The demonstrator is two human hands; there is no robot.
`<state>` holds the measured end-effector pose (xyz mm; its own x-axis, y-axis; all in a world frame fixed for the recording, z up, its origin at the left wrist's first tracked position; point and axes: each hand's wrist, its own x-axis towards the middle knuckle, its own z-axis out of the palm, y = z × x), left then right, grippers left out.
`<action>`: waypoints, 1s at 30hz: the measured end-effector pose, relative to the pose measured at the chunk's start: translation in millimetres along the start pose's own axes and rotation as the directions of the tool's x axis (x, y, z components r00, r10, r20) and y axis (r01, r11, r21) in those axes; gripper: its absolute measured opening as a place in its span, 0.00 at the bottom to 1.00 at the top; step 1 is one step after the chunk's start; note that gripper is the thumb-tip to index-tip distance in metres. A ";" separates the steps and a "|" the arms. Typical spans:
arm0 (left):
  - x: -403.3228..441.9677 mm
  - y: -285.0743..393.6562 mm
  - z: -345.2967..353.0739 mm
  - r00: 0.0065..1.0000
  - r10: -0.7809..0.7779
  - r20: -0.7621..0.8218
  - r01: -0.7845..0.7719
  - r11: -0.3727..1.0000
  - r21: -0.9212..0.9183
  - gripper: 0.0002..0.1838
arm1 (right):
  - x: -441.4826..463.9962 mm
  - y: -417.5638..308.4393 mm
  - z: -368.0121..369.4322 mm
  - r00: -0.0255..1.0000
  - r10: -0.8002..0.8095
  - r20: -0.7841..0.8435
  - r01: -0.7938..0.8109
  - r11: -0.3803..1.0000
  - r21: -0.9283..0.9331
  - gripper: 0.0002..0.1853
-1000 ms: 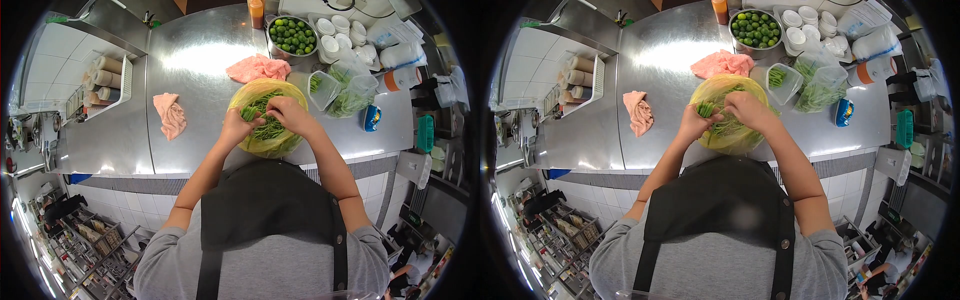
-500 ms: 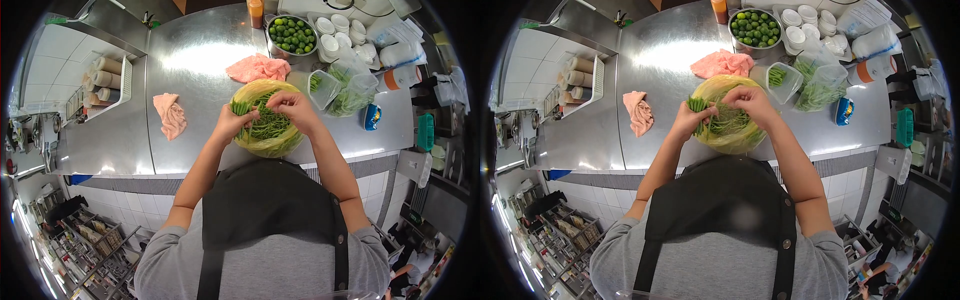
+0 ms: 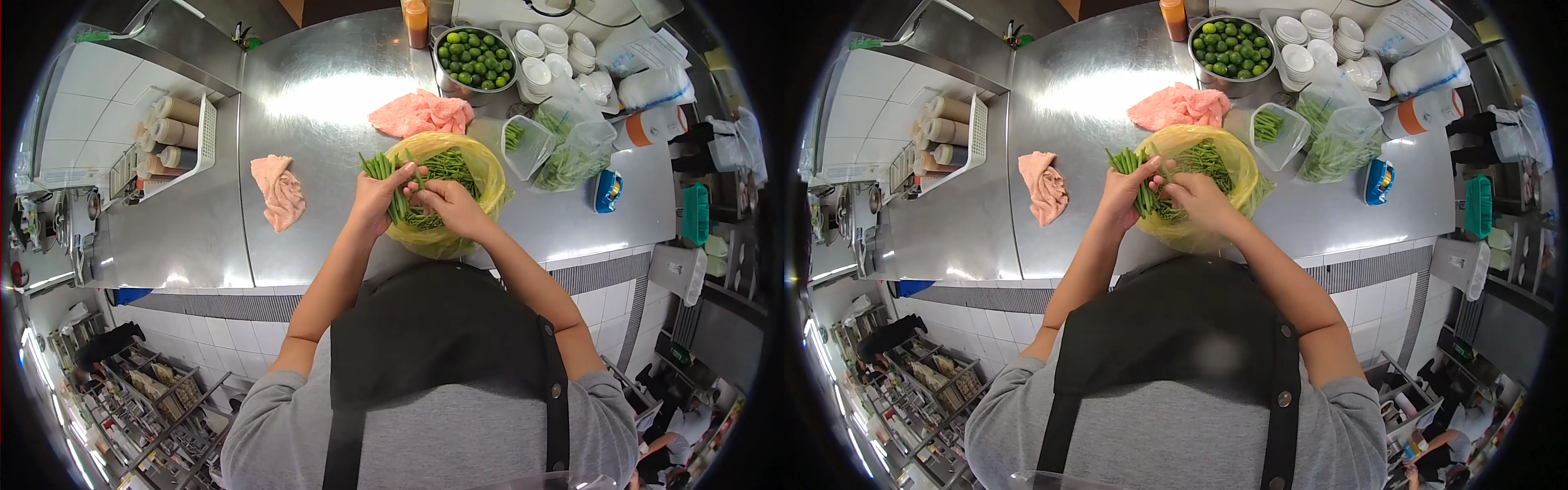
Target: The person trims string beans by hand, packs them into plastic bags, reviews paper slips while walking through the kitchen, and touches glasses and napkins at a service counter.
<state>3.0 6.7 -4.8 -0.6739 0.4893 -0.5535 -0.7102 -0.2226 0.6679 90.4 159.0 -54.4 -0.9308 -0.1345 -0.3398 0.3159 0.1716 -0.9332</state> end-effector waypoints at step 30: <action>5.2 7.8 -6.9 0.928 0.337 -0.159 -0.332 0.942 0.055 0.10 | 0.4 -22.4 6.4 0.971 -0.064 -0.229 0.151 0.911 0.383 0.07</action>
<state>-7.4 1.7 -5.9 -0.8970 0.2448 -0.3680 -0.4336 -0.3256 0.8402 84.1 148.8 -34.4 -0.9665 0.0822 -0.2431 0.2179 -0.2380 -0.9465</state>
